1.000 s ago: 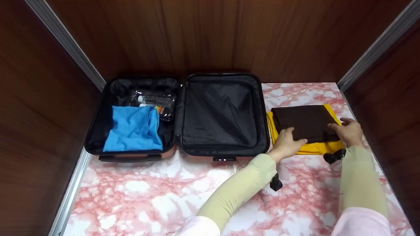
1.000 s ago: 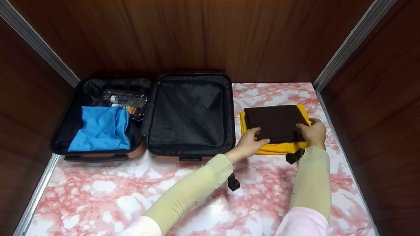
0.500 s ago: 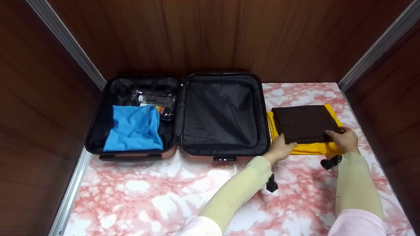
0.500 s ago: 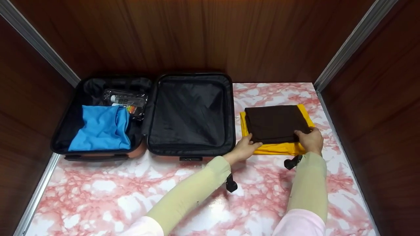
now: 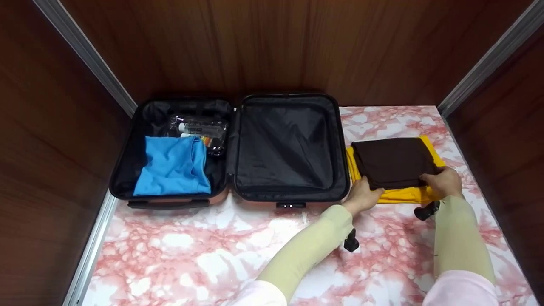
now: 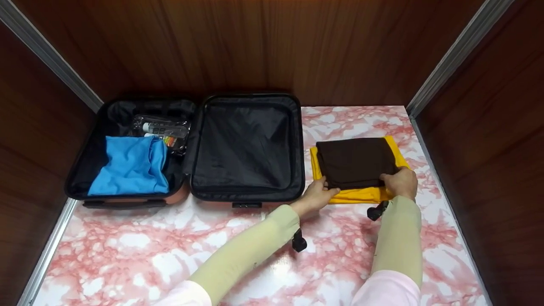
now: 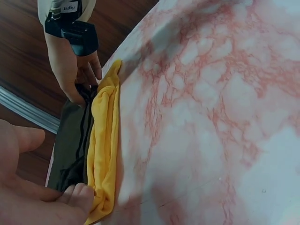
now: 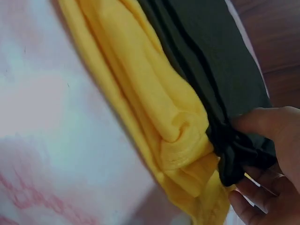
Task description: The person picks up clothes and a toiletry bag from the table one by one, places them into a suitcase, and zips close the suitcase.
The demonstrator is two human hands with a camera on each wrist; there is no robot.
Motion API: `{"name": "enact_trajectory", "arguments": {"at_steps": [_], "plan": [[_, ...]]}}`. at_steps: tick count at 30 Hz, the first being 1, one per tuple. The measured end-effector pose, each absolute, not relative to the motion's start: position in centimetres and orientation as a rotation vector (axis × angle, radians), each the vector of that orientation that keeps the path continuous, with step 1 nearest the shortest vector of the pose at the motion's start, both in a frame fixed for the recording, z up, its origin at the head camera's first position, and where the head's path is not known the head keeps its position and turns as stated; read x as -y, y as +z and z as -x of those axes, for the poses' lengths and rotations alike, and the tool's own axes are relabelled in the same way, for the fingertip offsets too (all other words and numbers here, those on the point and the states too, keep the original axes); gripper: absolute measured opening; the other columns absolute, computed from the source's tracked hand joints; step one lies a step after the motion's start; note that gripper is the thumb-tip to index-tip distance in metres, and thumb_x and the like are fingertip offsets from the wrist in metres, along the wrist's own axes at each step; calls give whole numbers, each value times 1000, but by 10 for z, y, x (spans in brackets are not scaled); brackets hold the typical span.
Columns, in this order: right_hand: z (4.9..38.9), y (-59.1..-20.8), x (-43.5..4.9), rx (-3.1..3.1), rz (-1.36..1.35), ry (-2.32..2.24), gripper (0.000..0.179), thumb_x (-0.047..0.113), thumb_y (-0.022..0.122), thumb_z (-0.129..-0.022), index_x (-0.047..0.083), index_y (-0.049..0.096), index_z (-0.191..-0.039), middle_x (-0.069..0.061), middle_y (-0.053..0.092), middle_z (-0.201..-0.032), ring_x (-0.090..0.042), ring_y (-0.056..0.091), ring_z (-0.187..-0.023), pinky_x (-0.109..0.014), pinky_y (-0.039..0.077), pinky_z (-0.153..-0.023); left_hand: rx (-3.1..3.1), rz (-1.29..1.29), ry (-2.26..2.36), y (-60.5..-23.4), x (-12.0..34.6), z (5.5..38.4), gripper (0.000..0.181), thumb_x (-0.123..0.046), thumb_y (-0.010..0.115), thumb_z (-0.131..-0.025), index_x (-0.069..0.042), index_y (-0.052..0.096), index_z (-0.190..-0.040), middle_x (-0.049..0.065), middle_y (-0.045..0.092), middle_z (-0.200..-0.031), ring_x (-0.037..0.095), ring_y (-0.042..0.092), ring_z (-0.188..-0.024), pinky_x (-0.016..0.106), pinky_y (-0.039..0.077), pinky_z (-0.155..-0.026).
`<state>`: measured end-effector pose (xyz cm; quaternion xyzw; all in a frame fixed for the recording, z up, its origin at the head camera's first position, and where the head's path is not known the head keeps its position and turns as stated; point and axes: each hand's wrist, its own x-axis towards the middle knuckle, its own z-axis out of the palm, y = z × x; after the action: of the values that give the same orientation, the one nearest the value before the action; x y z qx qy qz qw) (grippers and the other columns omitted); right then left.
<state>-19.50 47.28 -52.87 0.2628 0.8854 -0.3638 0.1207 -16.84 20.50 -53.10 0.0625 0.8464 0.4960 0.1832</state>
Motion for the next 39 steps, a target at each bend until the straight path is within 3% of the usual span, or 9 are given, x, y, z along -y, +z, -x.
{"name": "enact_trajectory", "arguments": {"at_steps": [6, 12, 16, 19, 26, 32, 34, 39], "plan": [[195, -528, -476, -2606, -717, -1015, 87, 38, 69, -94, -22, 28, -142, -40, 38, -137, -50, 42, -118, -58, 35, -110, -2457, -130, 1307, -545, -212, 173, 44, -38, 69, -95, -9, 67, -128, 6, 65, -125, 17, 59, -118, 24, 46, -95], [194, -531, -478, -2529, -722, -1122, 91, 32, 65, -95, -23, 14, -148, -42, 30, -144, -51, 36, -127, -57, 32, -113, -2401, 8, 1371, -539, -213, 170, 57, -41, 67, -96, -5, 58, -140, 13, 51, -144, 21, 46, -135, 28, 38, -107], [195, -533, -475, -2487, -767, -1169, 97, 44, 58, -99, -22, 10, -150, -42, 26, -150, -49, 33, -132, -54, 30, -115, -2333, 76, 1434, -532, -213, 171, 64, -35, 66, -99, -4, 46, -150, 12, 47, -150, 21, 40, -141, 28, 35, -110], [195, -533, -472, -2511, -810, -1145, 97, 51, 50, -101, -21, 9, -151, -43, 22, -152, -51, 31, -138, -55, 28, -115, -2340, 86, 1409, -530, -214, 172, 59, -35, 66, -100, -3, 51, -147, 13, 49, -147, 20, 43, -138, 26, 36, -108], [198, -531, -464, -2617, -783, -1087, 82, 39, 48, -102, -20, 20, -150, -44, 29, -148, -53, 34, -135, -58, 31, -113, -2332, 42, 1427, -527, -216, 172, 47, -33, 63, -101, -6, 61, -139, 10, 56, -138, 20, 49, -132, 26, 40, -104], [198, -533, -460, -2653, -745, -1157, 75, 30, 56, -99, -21, 29, -145, -41, 40, -140, -49, 43, -123, -56, 36, -109, -2187, 125, 1676, -532, -221, 175, 23, -26, 63, -103, -12, 61, -121, 4, 64, -115, 18, 60, -112, 28, 48, -93], [198, -534, -460, -2663, -753, -1174, 72, 27, 59, -98, -21, 31, -144, -39, 41, -138, -48, 44, -120, -55, 37, -108, -2203, 162, 1665, -532, -223, 174, 27, -28, 64, -102, -13, 58, -124, 4, 64, -118, 18, 59, -115, 29, 47, -95], [198, -534, -462, -2616, -844, -1252, 84, 33, 64, -95, -19, 23, -148, -38, 36, -144, -45, 41, -126, -52, 36, -111, -2239, 174, 1553, -530, -222, 174, 58, -35, 61, -103, -8, 44, -151, 7, 52, -147, 19, 47, -136, 28, 38, -108]]}}
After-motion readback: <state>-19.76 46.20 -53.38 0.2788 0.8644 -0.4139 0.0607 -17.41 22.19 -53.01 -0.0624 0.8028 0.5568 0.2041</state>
